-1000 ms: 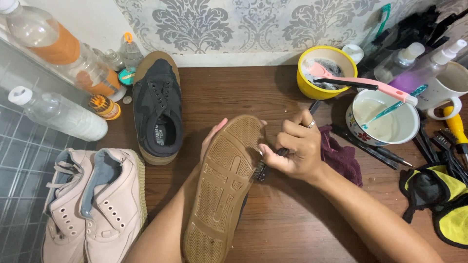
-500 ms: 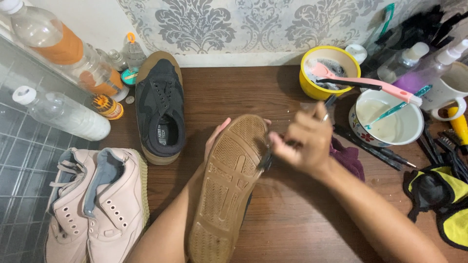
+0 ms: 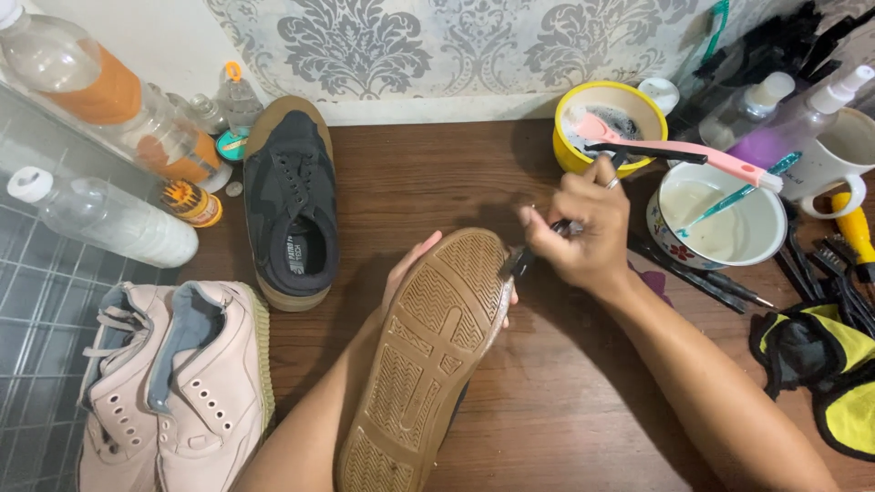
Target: The person is brushing the side of a shoe sole with a small brush and cleaning solution, then wiping it with a cloth.
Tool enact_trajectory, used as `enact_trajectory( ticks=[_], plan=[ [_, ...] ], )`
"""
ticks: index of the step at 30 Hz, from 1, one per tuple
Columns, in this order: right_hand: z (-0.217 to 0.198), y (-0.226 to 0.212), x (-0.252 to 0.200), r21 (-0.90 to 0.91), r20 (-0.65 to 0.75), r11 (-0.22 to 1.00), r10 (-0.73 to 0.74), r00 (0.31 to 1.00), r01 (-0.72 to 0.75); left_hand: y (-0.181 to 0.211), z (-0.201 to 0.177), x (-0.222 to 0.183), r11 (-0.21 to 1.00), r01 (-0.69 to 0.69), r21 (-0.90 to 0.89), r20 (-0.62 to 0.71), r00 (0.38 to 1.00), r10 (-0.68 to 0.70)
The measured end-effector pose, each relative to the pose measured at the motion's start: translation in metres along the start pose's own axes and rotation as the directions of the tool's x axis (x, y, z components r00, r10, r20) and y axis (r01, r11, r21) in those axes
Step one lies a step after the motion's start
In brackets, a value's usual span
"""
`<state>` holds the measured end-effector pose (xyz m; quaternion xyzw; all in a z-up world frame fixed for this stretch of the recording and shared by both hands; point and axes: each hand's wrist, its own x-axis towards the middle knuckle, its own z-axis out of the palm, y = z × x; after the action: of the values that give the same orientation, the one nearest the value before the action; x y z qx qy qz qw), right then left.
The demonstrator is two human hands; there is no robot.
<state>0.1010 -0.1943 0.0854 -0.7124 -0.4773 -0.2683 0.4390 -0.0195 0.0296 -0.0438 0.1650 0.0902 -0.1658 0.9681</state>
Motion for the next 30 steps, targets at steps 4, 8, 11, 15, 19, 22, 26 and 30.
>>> enact_trajectory(
  ticks=[4,8,11,15,19,22,26,30],
  plan=[
    [0.005,-0.008,-0.009,0.041,0.031,0.999,0.018,0.999,-0.019,0.006,-0.006,0.010,0.999,-0.043,0.023,-0.042,0.998,0.044],
    [0.001,0.000,-0.008,0.062,0.035,0.997,0.051,0.998,-0.053,-0.002,-0.019,0.005,0.995,-0.083,0.055,-0.116,0.989,0.089],
    [0.007,0.001,-0.012,0.071,0.021,0.994,0.085,0.996,-0.086,-0.001,-0.024,0.008,0.988,-0.127,0.085,-0.157,0.978,0.139],
    [0.011,0.010,-0.023,0.156,0.044,0.977,0.143,0.989,-0.148,-0.018,0.009,0.000,0.998,-0.022,-0.058,-0.083,0.996,0.017],
    [0.007,0.014,-0.015,0.105,0.033,0.983,0.147,0.989,-0.150,-0.013,0.074,-0.030,0.912,0.349,-0.214,0.264,0.920,-0.290],
    [0.011,0.008,-0.019,0.177,0.060,0.973,0.143,0.988,-0.151,-0.027,0.019,-0.010,0.987,-0.101,0.128,-0.083,0.990,0.112],
    [0.008,0.016,-0.016,0.195,0.050,0.967,0.159,0.986,-0.165,-0.026,0.010,-0.003,0.980,-0.108,0.170,-0.038,0.993,0.116],
    [0.012,0.008,-0.019,0.280,0.077,0.940,0.183,0.980,-0.197,-0.022,-0.004,-0.008,0.969,-0.123,0.213,-0.014,0.992,0.129]
  ],
)
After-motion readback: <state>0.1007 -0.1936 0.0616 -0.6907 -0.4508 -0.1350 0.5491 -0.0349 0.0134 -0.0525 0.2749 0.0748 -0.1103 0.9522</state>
